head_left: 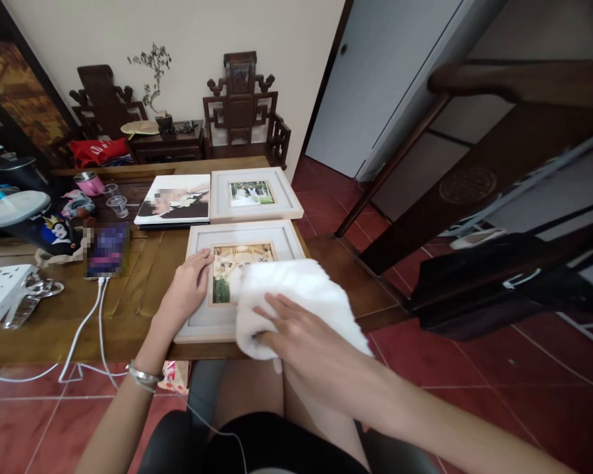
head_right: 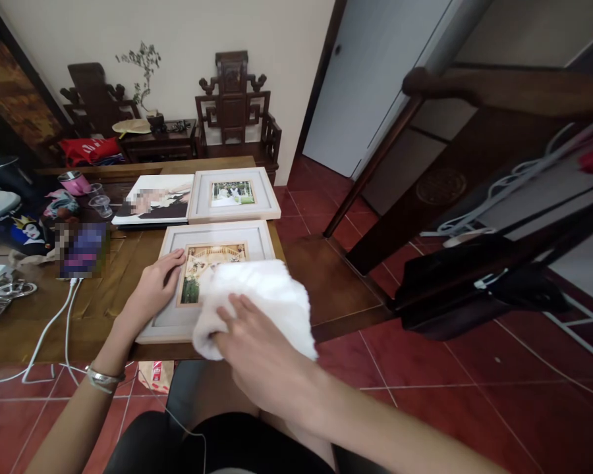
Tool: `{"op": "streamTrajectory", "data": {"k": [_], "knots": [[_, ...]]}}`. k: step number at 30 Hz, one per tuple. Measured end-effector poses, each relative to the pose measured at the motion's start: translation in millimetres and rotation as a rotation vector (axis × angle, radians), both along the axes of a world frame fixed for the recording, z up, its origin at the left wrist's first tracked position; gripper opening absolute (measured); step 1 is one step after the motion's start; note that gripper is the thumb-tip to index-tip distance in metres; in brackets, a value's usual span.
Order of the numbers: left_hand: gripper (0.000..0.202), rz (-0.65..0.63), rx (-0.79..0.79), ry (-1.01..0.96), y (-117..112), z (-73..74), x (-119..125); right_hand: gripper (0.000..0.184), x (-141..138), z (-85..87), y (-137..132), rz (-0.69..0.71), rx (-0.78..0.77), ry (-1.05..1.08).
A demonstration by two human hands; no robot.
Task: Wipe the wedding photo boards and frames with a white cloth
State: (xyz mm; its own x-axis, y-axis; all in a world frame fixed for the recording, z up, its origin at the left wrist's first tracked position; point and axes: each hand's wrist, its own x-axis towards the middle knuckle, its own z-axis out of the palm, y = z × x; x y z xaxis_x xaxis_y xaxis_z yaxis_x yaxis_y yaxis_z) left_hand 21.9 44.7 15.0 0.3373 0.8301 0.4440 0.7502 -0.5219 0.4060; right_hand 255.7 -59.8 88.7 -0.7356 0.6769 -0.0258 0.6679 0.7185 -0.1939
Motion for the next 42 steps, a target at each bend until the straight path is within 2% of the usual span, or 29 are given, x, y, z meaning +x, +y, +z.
{"op": "streamTrajectory", "data": {"k": [4,7,9,12,16,19,22,25,27,29,31,34,39,42], "knots": [[0.036,0.005,-0.040,0.029,-0.6,2.6,-2.6,0.043,-45.7,-8.0,11.9,0.130,-0.030,-0.031],[0.037,-0.008,-0.058,0.038,-0.8,3.0,-4.3,0.046,-46.9,-13.8,10.6,0.123,-0.028,0.020],[0.036,-0.011,-0.044,0.024,-0.7,1.8,-4.5,0.047,-26.7,-17.1,3.5,0.065,-0.019,0.079],[0.035,-0.020,-0.031,-0.001,-0.1,-1.2,-4.3,0.049,22.7,-18.3,-9.5,-0.052,0.011,0.100],[0.036,-0.033,-0.030,0.007,0.9,-3.9,-3.7,0.058,79.3,-7.3,-12.3,-0.180,0.065,0.049],[0.036,-0.027,-0.023,0.017,0.7,-3.7,-3.0,0.067,89.4,6.8,10.2,-0.292,0.088,0.013],[0.036,-0.017,-0.028,0.028,0.2,-3.2,-2.9,0.066,73.5,13.7,53.8,-0.372,0.242,0.020],[0.035,-0.016,-0.021,0.031,0.6,-3.4,-4.1,0.065,45.8,7.2,101.9,-0.320,0.427,-0.003],[0.035,-0.024,-0.011,0.024,1.1,-3.6,-5.1,0.068,27.9,-2.2,125.3,-0.288,0.419,-0.075],[0.035,-0.027,-0.008,0.016,1.6,-3.7,-5.4,0.068,14.4,-12.1,135.7,-0.255,0.337,-0.163],[0.035,-0.027,-0.010,0.010,1.7,-3.6,-5.0,0.063,6.9,-19.4,131.4,-0.215,0.265,-0.225],[0.035,-0.020,-0.009,0.005,1.4,-3.3,-3.5,0.059,5.7,-19.8,100.5,-0.166,0.209,-0.257],[0.035,-0.008,-0.003,0.005,0.0,-2.5,-1.2,0.058,13.0,5.5,24.7,-0.060,0.023,-0.201],[0.035,-0.013,0.007,0.022,-0.6,-2.5,-1.1,0.056,13.1,14.4,-3.6,-0.017,-0.055,-0.124]]}}
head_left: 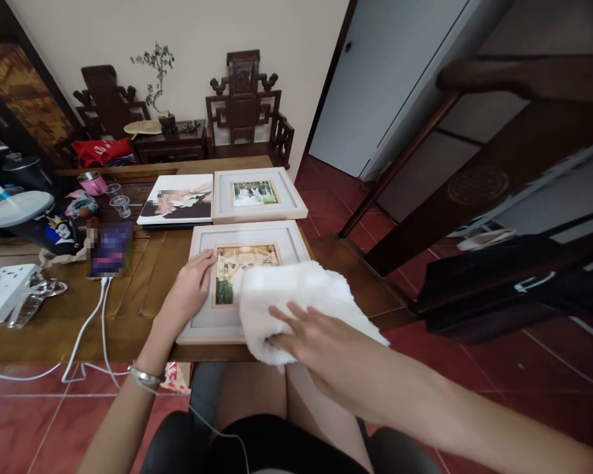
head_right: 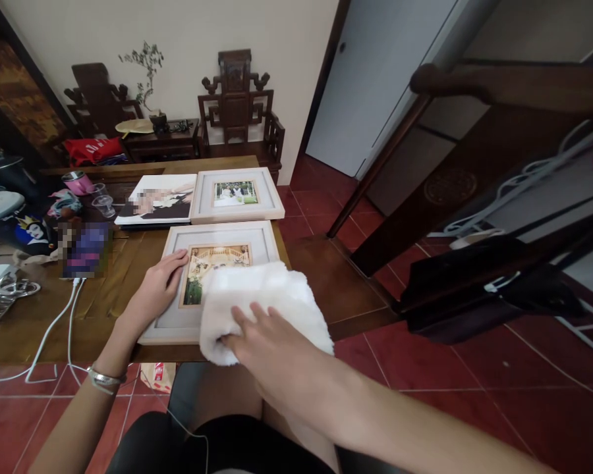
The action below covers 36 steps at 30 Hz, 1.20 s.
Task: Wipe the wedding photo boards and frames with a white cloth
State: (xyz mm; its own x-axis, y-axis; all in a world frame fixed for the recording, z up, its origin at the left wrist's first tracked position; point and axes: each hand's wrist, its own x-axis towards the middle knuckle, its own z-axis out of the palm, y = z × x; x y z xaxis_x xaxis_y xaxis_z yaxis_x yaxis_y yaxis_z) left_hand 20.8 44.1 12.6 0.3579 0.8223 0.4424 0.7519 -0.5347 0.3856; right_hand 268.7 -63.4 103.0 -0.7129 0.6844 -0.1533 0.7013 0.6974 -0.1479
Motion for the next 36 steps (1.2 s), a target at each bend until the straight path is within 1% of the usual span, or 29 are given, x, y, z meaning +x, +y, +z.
{"op": "streamTrajectory", "data": {"k": [2,4,6,9,12,14,15,17,20,24,26,27,28,30,33,36], "knots": [[0.034,-0.002,0.011,0.010,0.2,-0.7,-0.5,0.058,-2.8,-4.9,-3.7,-0.009,-0.011,0.035],[0.034,-0.008,0.012,0.018,0.9,-1.9,-1.4,0.062,-6.7,-17.3,6.1,-0.040,0.026,0.062],[0.033,-0.015,0.005,0.022,1.7,-2.8,-2.4,0.065,-10.1,-32.3,28.0,-0.078,0.102,0.076],[0.033,-0.022,0.001,0.020,1.9,-2.7,-3.2,0.065,-12.7,-48.7,74.2,-0.144,0.241,0.057],[0.033,-0.019,-0.006,0.000,0.4,-1.1,-2.7,0.060,-14.8,-53.0,114.1,-0.219,0.336,0.022],[0.033,-0.008,-0.014,-0.020,-0.9,-0.1,-2.0,0.056,-16.9,-51.5,125.5,-0.216,0.346,-0.021],[0.033,-0.003,-0.018,-0.028,-1.4,0.2,-1.5,0.054,-17.7,-50.0,125.2,-0.197,0.334,-0.047],[0.033,0.006,-0.023,-0.038,-1.9,0.2,-0.7,0.054,-18.0,-45.1,113.2,-0.150,0.279,-0.091],[0.034,0.021,-0.017,-0.045,-2.0,0.2,0.4,0.060,-13.7,-30.7,74.2,-0.090,0.134,-0.100],[0.038,0.023,-0.020,-0.024,-2.5,1.5,1.1,0.068,-6.1,-5.3,16.9,-0.028,-0.132,-0.061],[0.039,0.020,-0.029,-0.013,-2.6,2.0,0.8,0.068,-6.2,-1.1,1.1,-0.016,-0.195,-0.017],[0.039,0.019,-0.033,-0.011,-2.4,1.9,0.5,0.068,-7.5,-2.8,-1.5,-0.016,-0.197,0.013],[0.039,0.016,-0.035,-0.007,-2.1,1.7,0.1,0.067,-9.4,-6.9,-0.2,-0.017,-0.179,0.044],[0.040,0.007,-0.039,0.006,-1.2,0.8,-0.8,0.067,-14.1,-19.9,13.6,-0.026,-0.103,0.090],[0.040,-0.001,-0.037,0.021,0.1,-0.9,-2.2,0.070,-20.7,-40.0,55.5,-0.067,0.078,0.101],[0.040,-0.008,-0.038,0.011,0.4,-1.8,-3.2,0.070,-26.3,-49.5,103.7,-0.147,0.234,0.093]]}}
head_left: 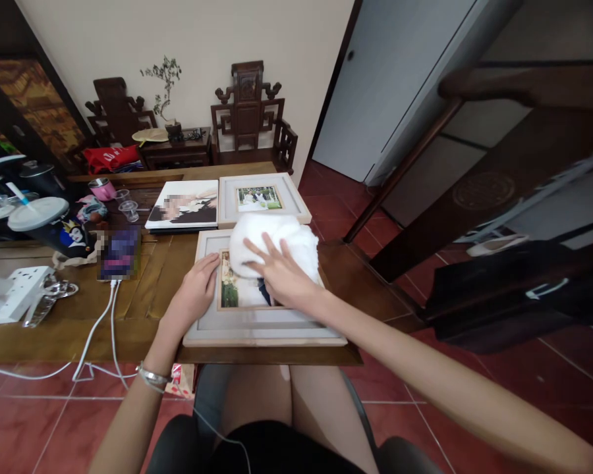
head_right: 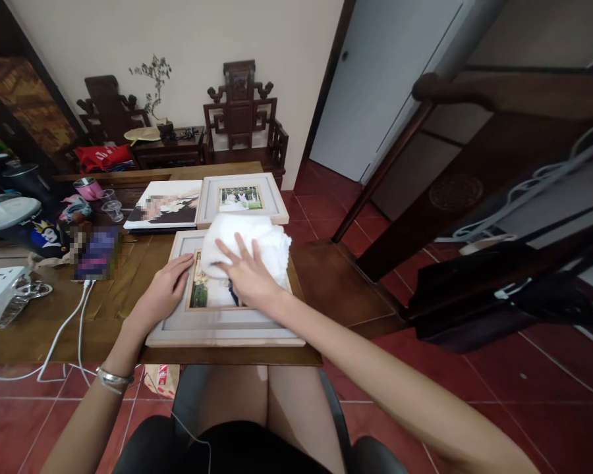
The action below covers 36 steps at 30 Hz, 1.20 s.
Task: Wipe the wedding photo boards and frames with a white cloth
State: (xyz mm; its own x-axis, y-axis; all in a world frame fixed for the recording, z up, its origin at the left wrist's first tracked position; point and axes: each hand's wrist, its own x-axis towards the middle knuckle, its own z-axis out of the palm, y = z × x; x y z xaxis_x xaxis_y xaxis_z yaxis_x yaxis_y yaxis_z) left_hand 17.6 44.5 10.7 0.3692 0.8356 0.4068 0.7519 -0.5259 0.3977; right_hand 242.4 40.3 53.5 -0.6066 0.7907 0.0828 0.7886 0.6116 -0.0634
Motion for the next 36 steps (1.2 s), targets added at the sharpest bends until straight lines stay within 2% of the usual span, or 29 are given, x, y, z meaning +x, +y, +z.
{"op": "streamTrajectory", "data": {"k": [3,6,9,14,17,20,25,27,29,32,36], "knots": [[0.039,-0.004,0.002,-0.010,0.0,-0.4,-0.5,0.066,-6.7,-0.6,30.2,-0.028,0.063,-0.016],[0.039,-0.002,0.010,-0.022,0.2,-0.7,-0.4,0.064,-12.8,2.8,27.5,0.003,0.001,-0.069],[0.039,0.006,0.004,-0.036,0.2,-0.7,0.5,0.067,-12.6,14.0,-4.7,0.049,-0.161,-0.109],[0.040,0.030,-0.011,-0.037,-1.2,2.1,2.7,0.072,3.2,52.5,-69.7,0.200,-0.508,-0.079],[0.040,0.035,-0.037,-0.035,-3.0,4.6,3.4,0.065,7.6,63.3,-83.2,0.296,-0.586,-0.008],[0.043,0.034,-0.047,-0.071,-5.8,7.0,3.7,0.067,0.5,50.0,-69.6,0.253,-0.488,0.018],[0.050,0.029,-0.048,-0.134,-9.3,11.5,3.6,0.068,-24.9,16.0,-6.3,0.054,-0.071,-0.039],[0.052,0.026,-0.059,-0.156,-9.3,12.7,2.9,0.063,-35.9,12.6,17.1,0.068,0.005,-0.064],[0.054,0.040,-0.069,-0.182,-9.2,13.1,1.9,0.057,-45.5,14.6,29.4,0.113,0.016,-0.093],[0.058,0.063,-0.075,-0.231,-10.0,12.5,0.9,0.054,-54.5,21.0,21.5,0.181,-0.040,-0.133],[0.058,0.076,-0.079,-0.296,-13.2,13.4,1.6,0.053,-50.5,29.1,-19.8,0.268,-0.167,-0.170]]}}
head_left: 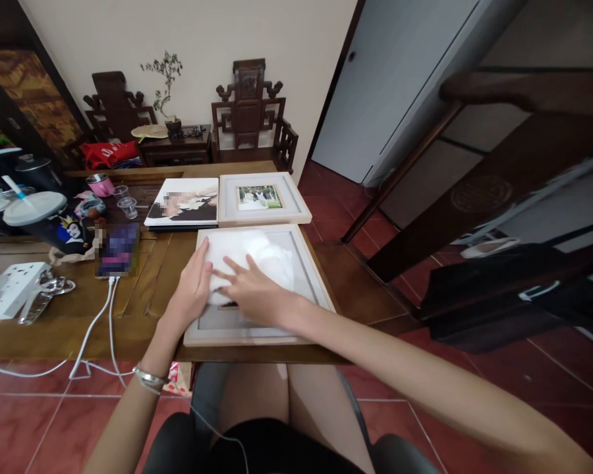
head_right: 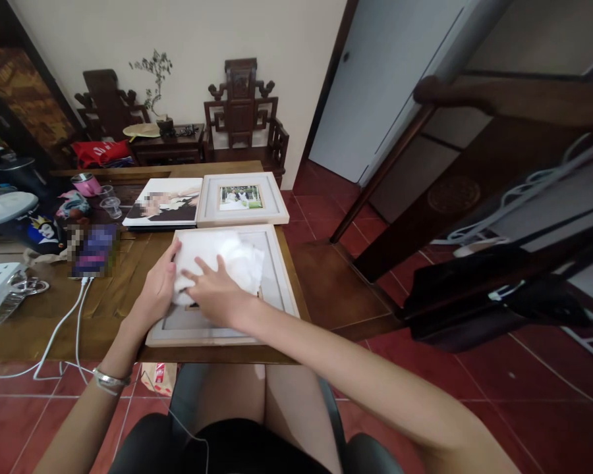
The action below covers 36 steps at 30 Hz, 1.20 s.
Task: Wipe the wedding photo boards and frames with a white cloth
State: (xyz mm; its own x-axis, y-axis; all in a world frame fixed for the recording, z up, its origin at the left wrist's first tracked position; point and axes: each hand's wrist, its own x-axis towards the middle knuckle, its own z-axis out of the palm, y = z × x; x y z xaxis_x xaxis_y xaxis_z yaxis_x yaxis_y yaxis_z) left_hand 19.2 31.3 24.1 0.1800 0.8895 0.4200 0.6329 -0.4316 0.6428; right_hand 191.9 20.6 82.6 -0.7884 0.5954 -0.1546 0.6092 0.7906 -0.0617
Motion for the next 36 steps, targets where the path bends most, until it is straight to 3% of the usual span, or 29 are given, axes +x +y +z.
{"op": "streamTrajectory", "data": {"k": [5,9,11,17,26,33,36], "knots": [[0.053,0.026,0.002,0.073,0.9,0.3,1.5,0.054,34.4,21.7,-43.2,0.107,-0.204,0.062],[0.039,0.018,0.042,0.205,6.7,-6.6,-0.5,0.053,60.7,43.3,-54.5,0.066,-0.348,0.118],[0.043,0.011,0.064,0.232,9.2,-10.1,-2.5,0.052,60.0,43.7,-55.3,0.054,-0.370,0.136],[0.058,-0.029,0.058,0.239,12.6,-14.1,-6.7,0.053,36.3,20.8,-53.7,0.136,-0.277,0.251],[0.048,-0.010,0.113,0.278,12.6,-20.0,-2.9,0.058,103.5,39.7,-61.3,-0.067,-0.276,0.095],[0.049,-0.009,0.145,0.297,14.4,-21.1,-5.3,0.039,47.6,32.7,-55.3,0.084,-0.242,0.143],[0.049,-0.037,0.142,0.315,15.4,-20.8,-8.4,0.042,44.8,27.6,-57.1,0.101,-0.234,0.176]]}}
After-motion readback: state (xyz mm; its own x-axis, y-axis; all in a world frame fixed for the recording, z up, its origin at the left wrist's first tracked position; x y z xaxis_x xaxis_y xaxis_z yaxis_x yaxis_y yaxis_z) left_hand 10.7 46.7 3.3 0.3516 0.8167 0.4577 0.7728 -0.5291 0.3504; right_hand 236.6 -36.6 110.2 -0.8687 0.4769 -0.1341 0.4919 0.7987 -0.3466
